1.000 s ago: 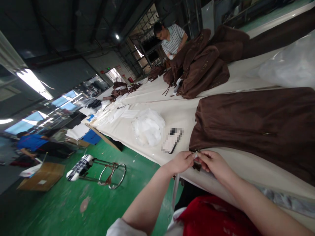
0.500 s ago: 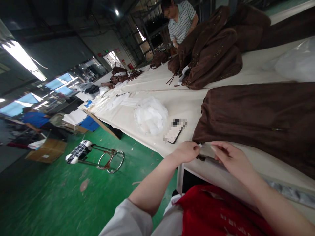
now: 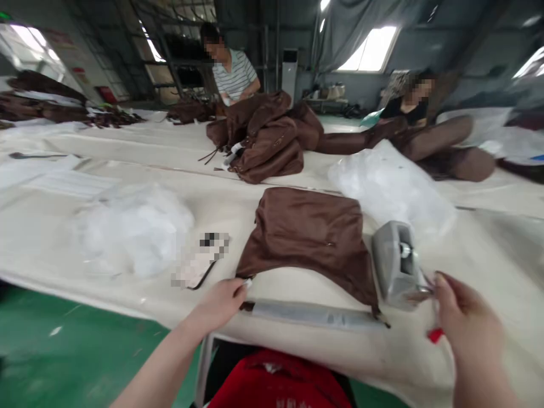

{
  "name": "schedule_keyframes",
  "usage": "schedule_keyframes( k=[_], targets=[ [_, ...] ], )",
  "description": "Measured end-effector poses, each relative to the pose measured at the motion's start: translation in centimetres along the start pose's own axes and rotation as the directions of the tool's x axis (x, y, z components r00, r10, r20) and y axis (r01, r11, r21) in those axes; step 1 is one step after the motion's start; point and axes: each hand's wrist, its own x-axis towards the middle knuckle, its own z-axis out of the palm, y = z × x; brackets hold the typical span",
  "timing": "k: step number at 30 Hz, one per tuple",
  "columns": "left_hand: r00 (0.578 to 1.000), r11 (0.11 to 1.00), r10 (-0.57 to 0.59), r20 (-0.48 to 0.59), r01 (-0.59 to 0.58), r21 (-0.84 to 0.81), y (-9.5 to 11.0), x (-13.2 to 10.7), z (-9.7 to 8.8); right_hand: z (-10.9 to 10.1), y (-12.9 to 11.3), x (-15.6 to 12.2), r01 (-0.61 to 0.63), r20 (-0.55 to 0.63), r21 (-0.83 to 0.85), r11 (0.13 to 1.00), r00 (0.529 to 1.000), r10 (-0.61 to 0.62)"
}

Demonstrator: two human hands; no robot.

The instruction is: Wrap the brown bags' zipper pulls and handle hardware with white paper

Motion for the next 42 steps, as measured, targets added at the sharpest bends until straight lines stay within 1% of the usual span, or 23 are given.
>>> schedule_keyframes(
  k=[1,3,5,8,10,12,14,15,16,18,21,25,27,30,32,34,35,36,39,40,42],
  targets=[
    [1.0,1.0,0.007,-0.001,-0.007,-0.007,-0.1,0.2,0.1,0.0,-0.1,0.5,-0.052,-0.005,-0.006,0.999,0.999,0.052],
    [1.0,1.0,0.019,-0.005,-0.019,-0.018,-0.3,0.4,0.2,0.4,0.0,1.2,-0.122,0.036,0.021,0.992,0.992,0.121],
    [1.0,0.999,0.02,-0.001,-0.02,-0.031,-0.4,0.5,0.3,1.0,0.5,1.6,-0.148,0.071,0.058,0.987,0.987,0.144],
    [1.0,0.998,0.007,0.004,-0.007,-0.056,-0.4,0.4,0.2,1.3,1.1,1.6,-0.182,0.077,0.126,0.975,0.982,0.173],
    [1.0,0.998,0.014,0.005,-0.013,-0.068,-0.5,0.4,0.3,1.1,1.2,1.3,-0.191,0.082,0.237,0.952,0.981,0.177],
    [1.0,0.996,0.031,0.004,-0.031,-0.078,-0.6,0.5,0.4,0.8,1.3,1.0,-0.194,0.107,0.413,0.89,0.981,0.164],
    [0.999,0.996,0.037,0.01,-0.036,-0.082,-0.8,0.7,0.5,0.7,1.6,0.7,-0.185,0.132,0.569,0.801,0.982,0.133],
    [0.999,0.996,0.033,0.015,-0.032,-0.082,-0.9,0.8,0.6,0.7,1.8,0.7,-0.176,0.137,0.613,0.77,0.984,0.116],
    [0.999,0.996,0.028,0.02,-0.026,-0.08,-1.0,0.9,0.7,0.8,2.0,0.6,-0.162,0.132,0.633,0.757,0.986,0.1],
    [1.0,0.997,0.016,0.026,-0.014,-0.077,-1.2,1.0,0.8,0.9,2.4,0.6,-0.125,0.106,0.634,0.763,0.992,0.075],
    [1.0,0.997,0.016,0.024,-0.014,-0.079,-1.3,1.0,0.9,1.2,2.7,0.7,-0.071,0.082,0.602,0.795,0.996,0.027],
    [0.999,0.996,0.025,0.027,-0.023,-0.083,-1.1,1.0,0.7,1.1,2.3,1.0,0.012,0.108,0.541,0.841,0.991,-0.084],
    [0.999,0.996,0.032,0.026,-0.03,-0.088,-1.0,1.0,0.6,0.8,2.1,0.8,0.033,0.125,0.558,0.829,0.984,-0.123],
    [0.999,0.997,0.035,0.025,-0.033,-0.071,-0.8,0.9,0.5,0.0,2.0,-0.3,0.047,0.123,0.587,0.808,0.982,-0.146],
    [0.999,0.998,0.033,0.027,-0.032,-0.06,-0.7,0.9,0.4,-0.4,2.1,-1.5,0.055,0.093,0.523,0.85,0.988,-0.121],
    [0.999,0.998,0.032,0.031,-0.03,-0.06,-0.6,0.9,0.4,-0.4,2.4,-2.7,0.028,0.055,0.384,0.923,0.997,-0.053],
    [0.999,0.998,0.032,0.033,-0.03,-0.061,-0.6,0.8,0.4,-0.2,2.7,-3.1,0.001,0.056,0.322,0.947,0.998,-0.02],
    [0.999,0.998,0.031,0.034,-0.029,-0.061,-0.6,0.8,0.4,0.2,3.0,-3.4,-0.024,0.076,0.293,0.956,0.997,0.001],
    [0.998,0.995,0.048,0.047,-0.043,-0.094,-0.5,0.5,0.1,1.5,4.3,-3.3,-0.062,0.166,0.359,0.931,0.986,0.002],
    [0.996,0.99,0.064,0.054,-0.057,-0.125,-0.4,0.3,-0.1,1.8,4.8,-3.0,-0.076,0.172,0.347,0.935,0.985,0.016],
    [0.994,0.978,0.089,0.056,-0.076,-0.195,0.0,-0.2,-0.3,1.8,5.8,-2.7,-0.13,0.144,0.207,0.97,0.984,0.101]
  ],
)
